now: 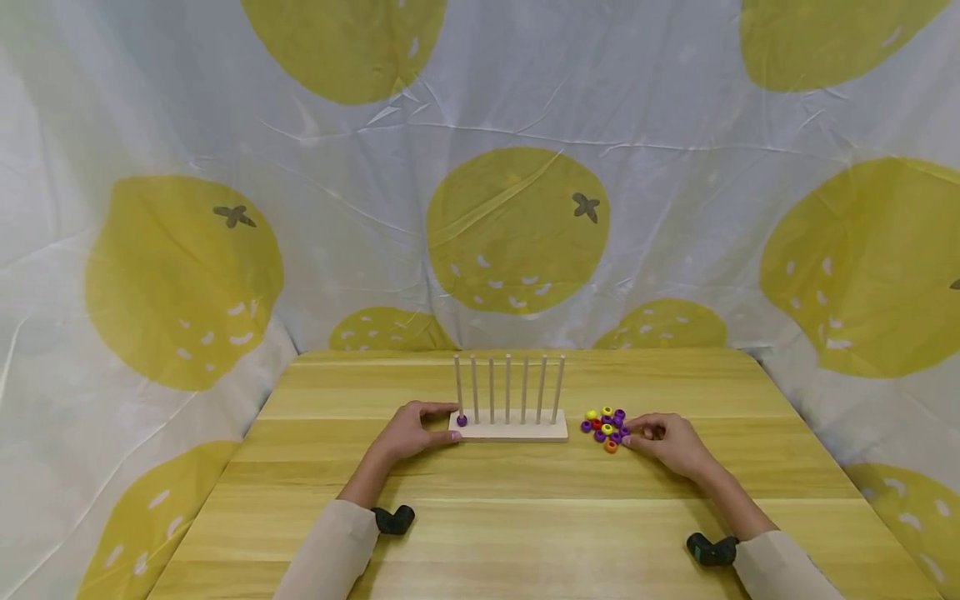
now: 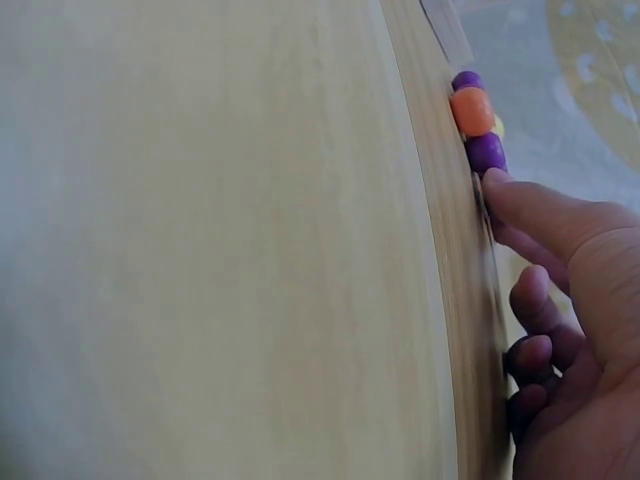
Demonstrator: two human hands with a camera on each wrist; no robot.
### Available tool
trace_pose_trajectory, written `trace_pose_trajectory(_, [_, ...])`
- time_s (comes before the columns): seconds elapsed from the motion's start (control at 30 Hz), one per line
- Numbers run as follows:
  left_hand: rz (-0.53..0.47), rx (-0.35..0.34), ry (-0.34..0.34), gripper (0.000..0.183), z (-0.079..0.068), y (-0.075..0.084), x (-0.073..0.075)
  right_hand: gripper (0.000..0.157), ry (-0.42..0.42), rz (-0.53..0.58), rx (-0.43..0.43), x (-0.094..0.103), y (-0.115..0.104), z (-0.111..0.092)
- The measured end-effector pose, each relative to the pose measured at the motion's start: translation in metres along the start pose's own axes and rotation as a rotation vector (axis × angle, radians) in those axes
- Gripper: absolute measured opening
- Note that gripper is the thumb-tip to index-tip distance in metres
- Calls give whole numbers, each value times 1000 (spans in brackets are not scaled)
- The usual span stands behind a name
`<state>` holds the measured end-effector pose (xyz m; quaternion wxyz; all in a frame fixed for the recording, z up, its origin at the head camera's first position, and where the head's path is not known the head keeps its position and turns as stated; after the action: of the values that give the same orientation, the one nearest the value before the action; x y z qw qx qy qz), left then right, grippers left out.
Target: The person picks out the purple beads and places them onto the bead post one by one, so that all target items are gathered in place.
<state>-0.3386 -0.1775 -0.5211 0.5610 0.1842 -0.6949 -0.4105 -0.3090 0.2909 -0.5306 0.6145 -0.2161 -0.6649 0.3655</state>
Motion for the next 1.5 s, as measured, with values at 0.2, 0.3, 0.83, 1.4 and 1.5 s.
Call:
trace_pose_trajectory(0.2, [0, 14, -2, 57, 0, -1, -1, 26, -16, 27, -10, 2, 1, -1])
trace_pose_trajectory(0.3, [0, 14, 2, 56, 0, -3, -2, 26, -19, 34, -15, 3, 0, 0])
trace_pose_trajectory(0.83, [-20, 0, 31, 53, -1, -2, -1, 21, 5, 19, 48, 19, -26, 5])
trace_pose_trajectory(1.4, [-36, 14, 46, 50, 2, -4, -2, 31, 11, 44, 113, 42, -91, 32])
trace_pose_trajectory(1.5, [-34, 11, 48, 50, 2, -4, -2, 29, 15, 37, 138, 46, -104, 35])
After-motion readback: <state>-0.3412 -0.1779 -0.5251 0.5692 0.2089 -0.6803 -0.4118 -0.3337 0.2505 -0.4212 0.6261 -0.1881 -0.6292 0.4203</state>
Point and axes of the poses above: each hand's wrist, its own z-axis towards the middle knuckle, its own x-axis out of the back of the hand, y = z × x, the point moved 4 cm from there along z, towards the middle knuckle, and after that the axes turned 3 degrees about -y, right-handed, at the moved point
